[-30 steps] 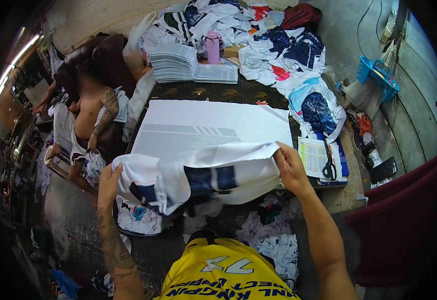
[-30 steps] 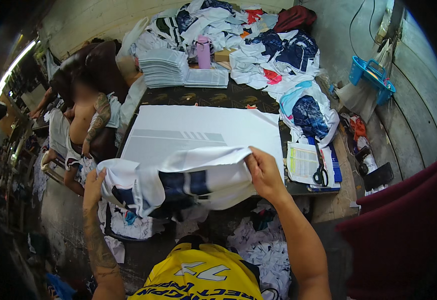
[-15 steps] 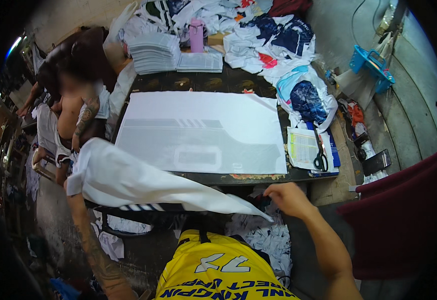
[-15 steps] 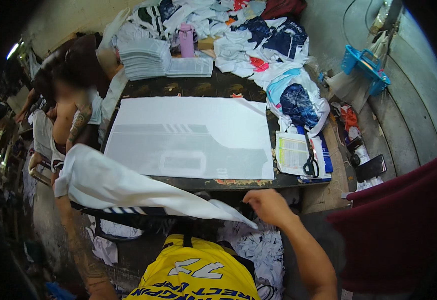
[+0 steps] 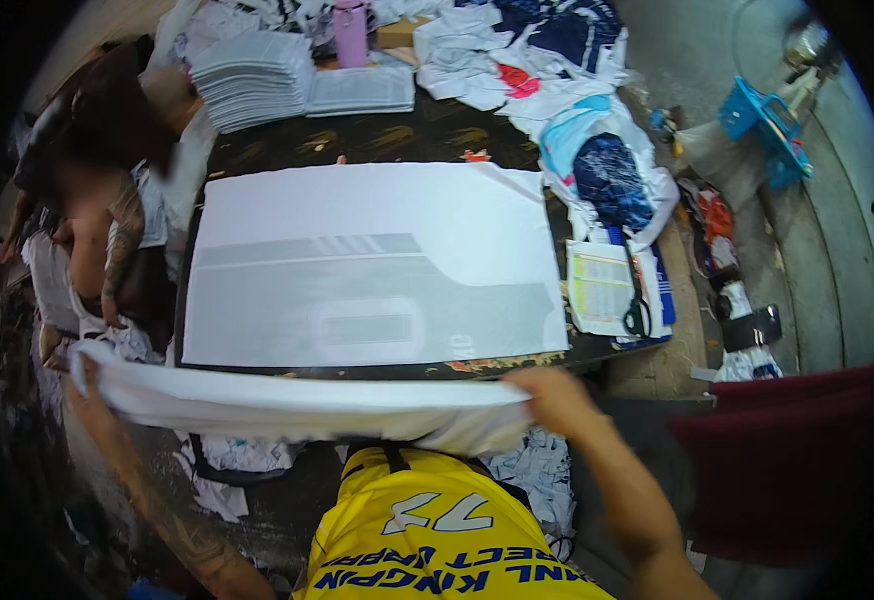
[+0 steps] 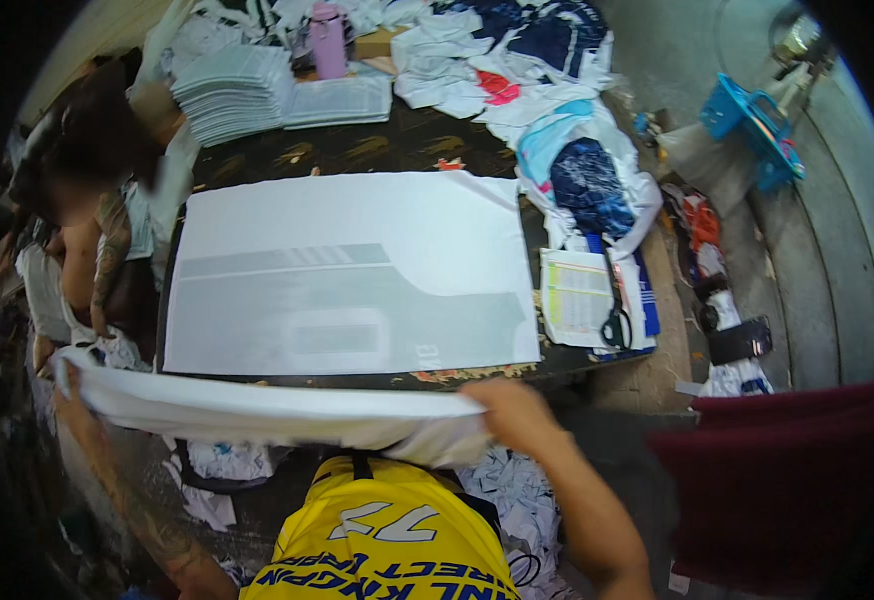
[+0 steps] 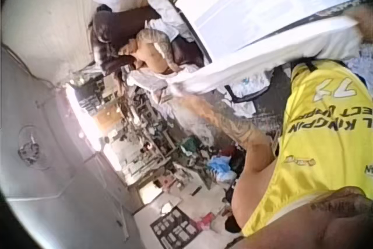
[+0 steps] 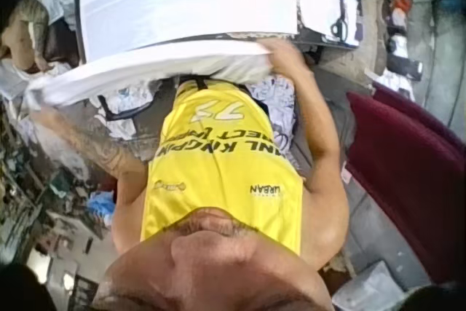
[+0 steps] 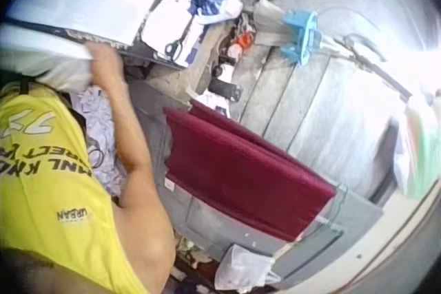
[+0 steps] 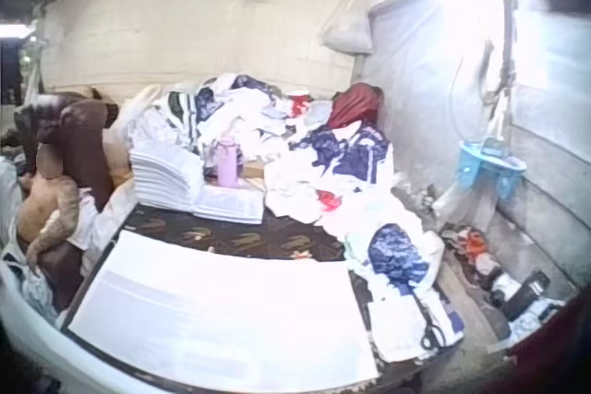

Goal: The person cuts large white printed fabric sheets on a table using scissors, following printed outlines. They repeatedly flip the sheets, trim edges, and stack the cut pieces. The person also handles and stacks finished printed jersey tops.

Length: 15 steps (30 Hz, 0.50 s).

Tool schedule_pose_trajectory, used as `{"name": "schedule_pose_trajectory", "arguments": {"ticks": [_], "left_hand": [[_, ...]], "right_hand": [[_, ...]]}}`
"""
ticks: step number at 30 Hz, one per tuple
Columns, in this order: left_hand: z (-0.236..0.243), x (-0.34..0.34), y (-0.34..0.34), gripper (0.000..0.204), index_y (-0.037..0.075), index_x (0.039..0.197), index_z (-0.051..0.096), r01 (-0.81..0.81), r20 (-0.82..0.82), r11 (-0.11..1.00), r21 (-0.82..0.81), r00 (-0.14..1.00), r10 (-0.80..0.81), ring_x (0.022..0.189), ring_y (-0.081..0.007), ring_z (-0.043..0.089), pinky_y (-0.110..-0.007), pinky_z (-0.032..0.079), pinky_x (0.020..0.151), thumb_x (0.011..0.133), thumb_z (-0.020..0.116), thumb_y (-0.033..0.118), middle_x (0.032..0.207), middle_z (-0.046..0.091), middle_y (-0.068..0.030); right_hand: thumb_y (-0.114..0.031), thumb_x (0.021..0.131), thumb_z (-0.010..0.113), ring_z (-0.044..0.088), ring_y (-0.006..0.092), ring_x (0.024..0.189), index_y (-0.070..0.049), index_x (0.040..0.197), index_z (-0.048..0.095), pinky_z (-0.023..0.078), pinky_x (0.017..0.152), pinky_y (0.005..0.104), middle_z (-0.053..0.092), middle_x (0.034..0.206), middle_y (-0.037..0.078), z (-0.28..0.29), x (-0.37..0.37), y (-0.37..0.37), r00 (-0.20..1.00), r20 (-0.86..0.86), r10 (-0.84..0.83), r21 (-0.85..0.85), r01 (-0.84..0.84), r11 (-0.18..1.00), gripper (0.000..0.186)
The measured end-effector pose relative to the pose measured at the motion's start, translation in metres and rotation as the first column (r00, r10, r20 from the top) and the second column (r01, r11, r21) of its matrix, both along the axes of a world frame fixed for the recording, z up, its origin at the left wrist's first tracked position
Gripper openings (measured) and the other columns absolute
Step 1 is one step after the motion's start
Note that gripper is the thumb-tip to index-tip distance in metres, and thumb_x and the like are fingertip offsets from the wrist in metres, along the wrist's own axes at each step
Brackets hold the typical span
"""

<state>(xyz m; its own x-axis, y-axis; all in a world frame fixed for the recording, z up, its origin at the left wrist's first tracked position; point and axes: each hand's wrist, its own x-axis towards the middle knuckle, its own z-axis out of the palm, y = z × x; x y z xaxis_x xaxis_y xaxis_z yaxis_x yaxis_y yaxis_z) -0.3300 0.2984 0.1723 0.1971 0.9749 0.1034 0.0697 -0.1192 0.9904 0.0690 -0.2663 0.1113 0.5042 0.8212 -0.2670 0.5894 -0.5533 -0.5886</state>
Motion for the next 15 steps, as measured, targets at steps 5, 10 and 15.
{"name": "schedule_pose_trajectory", "arguments": {"ticks": [5, 10, 15], "left_hand": [[-0.065, -0.054, 0.059, 0.051, 0.002, 0.145, 0.058, 0.112, -0.065, 0.993, -0.021, 0.991, -0.113, 0.130, -0.0230, 0.060, -0.040, 0.045, 0.113, 0.106, 0.073, 0.030, 0.139, 0.065, -0.0113], [-0.038, -0.007, 0.096, 0.046, 0.001, 0.143, 0.061, -0.069, -0.075, 0.998, 0.003, 0.995, 0.069, 0.128, -0.0238, 0.060, -0.042, 0.045, 0.111, 0.107, 0.069, 0.028, 0.137, 0.066, -0.0109], [-0.050, 0.149, 0.197, 0.041, 0.003, 0.137, 0.068, -0.061, -0.298, 0.820, 0.570, 0.914, 0.275, 0.115, -0.0279, 0.069, -0.040, 0.052, 0.100, 0.107, 0.067, 0.032, 0.125, 0.074, -0.0151]], "right_hand": [[0.006, 0.081, 0.072, 0.064, 0.0277, 0.099, -0.003, 0.111, 0.075, 0.051, 0.089, 0.0370, 0.069, 0.106, 0.012, 0.064, 0.091, -0.039, 0.922, 0.225, -0.315, 0.229, 0.264, 0.937, 0.031], [-0.017, 0.106, 0.069, 0.058, 0.0129, 0.096, -0.002, 0.106, 0.069, 0.046, 0.091, 0.0287, 0.063, 0.102, 0.003, 0.099, 0.128, 0.001, 0.766, -0.118, -0.632, 0.687, 0.522, 0.505, 0.015], [-0.025, 0.113, 0.059, 0.060, 0.0174, 0.089, 0.000, 0.113, 0.064, 0.051, 0.085, 0.0347, 0.064, 0.094, 0.010, 0.102, 0.245, 0.093, 0.452, 0.377, -0.808, 0.834, 0.214, 0.509, 0.026]]}}
